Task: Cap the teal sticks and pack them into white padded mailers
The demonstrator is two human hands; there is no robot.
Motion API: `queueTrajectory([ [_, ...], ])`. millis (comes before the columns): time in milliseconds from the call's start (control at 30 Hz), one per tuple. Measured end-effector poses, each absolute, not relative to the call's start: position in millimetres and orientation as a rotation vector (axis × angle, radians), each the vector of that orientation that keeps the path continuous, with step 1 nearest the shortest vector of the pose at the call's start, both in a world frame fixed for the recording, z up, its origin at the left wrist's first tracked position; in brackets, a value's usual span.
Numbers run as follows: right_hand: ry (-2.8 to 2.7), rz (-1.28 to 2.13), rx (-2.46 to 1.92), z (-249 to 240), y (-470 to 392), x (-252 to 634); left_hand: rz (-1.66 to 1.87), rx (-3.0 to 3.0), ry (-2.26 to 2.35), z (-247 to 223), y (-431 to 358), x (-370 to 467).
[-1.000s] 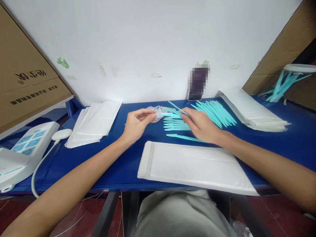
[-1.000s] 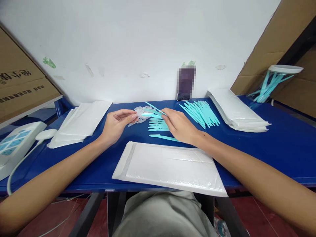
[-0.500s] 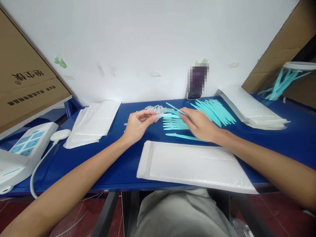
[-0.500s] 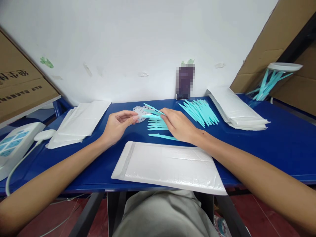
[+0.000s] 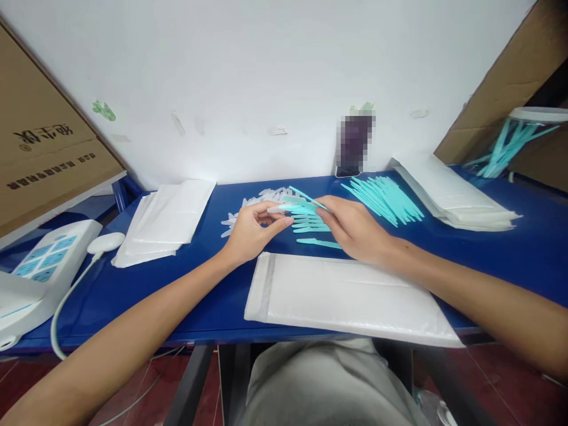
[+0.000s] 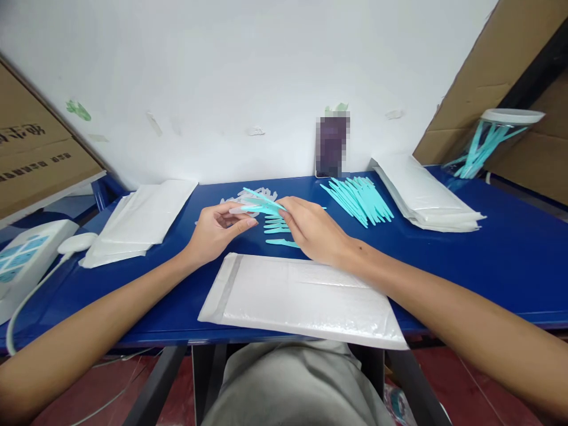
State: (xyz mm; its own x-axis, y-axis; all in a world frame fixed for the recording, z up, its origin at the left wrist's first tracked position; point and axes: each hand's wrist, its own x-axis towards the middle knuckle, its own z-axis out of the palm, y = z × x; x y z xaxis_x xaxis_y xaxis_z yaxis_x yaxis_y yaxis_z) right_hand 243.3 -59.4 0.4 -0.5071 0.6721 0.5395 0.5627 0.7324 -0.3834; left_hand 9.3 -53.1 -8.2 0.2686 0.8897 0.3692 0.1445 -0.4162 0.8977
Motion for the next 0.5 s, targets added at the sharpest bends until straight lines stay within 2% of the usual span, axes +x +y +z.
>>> queueTrajectory([
  [233, -2.251, 0.196, -0.964, -1.6, -50.2, 249.3, 1.28, 1.842, 0.93, -12.5, -45.3, 1.3],
  [500, -2.275, 0.122, -1.055, 3.5, -64.8, 244.9, 1.08, 2.206, 0.91, -8.5, -46.6, -2.6],
])
